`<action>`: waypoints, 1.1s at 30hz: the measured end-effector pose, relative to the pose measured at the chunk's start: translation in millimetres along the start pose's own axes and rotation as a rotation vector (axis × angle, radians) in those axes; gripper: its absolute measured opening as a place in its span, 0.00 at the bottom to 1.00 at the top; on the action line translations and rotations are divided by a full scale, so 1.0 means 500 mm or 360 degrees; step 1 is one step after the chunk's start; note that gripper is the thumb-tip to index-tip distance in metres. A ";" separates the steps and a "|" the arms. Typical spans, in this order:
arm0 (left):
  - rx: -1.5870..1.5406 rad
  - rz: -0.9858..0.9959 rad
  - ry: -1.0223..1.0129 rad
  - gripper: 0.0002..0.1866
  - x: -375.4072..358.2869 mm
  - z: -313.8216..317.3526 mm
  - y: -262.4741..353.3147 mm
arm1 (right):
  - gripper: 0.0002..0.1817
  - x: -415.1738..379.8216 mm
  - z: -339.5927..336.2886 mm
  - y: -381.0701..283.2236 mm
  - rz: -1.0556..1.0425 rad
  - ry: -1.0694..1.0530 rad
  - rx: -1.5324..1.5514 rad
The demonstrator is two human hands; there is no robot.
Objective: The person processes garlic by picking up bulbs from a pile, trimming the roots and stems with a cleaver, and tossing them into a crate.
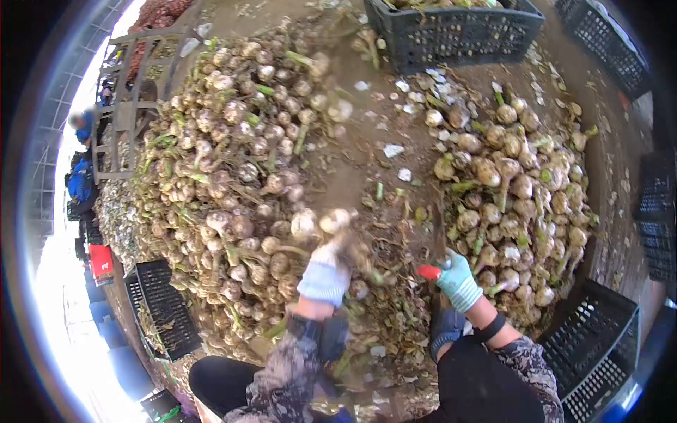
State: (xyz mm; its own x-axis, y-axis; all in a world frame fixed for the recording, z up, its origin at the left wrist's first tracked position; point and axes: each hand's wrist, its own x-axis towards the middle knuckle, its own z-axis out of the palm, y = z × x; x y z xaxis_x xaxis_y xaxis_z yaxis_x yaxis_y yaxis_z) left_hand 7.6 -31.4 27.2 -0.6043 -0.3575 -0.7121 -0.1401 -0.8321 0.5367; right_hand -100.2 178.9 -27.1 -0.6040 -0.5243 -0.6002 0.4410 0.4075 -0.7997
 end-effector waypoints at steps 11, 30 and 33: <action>-0.0894 -0.0266 0.0675 0.19 -0.038 0.010 -0.070 | 0.24 -0.045 0.002 -0.054 -0.0126 -0.0161 -0.0558; 0.0652 0.0396 -0.0867 0.25 -0.080 -0.126 -0.155 | 0.20 -0.118 0.022 -0.140 -0.0704 -0.0697 -0.1396; 0.0765 0.0313 -0.0822 0.23 -0.095 -0.127 -0.144 | 0.19 -0.119 0.024 -0.136 -0.0694 -0.0743 -0.1418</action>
State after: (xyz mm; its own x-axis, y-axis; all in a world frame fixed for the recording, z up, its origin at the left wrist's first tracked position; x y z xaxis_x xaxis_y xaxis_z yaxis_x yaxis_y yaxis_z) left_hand 96.2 18.7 -6.4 -0.9300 -0.1368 -0.3412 -0.2477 -0.4525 0.8567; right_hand -86.2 173.7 62.8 -0.1979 -0.9095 -0.3655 -0.5013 0.4143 -0.7596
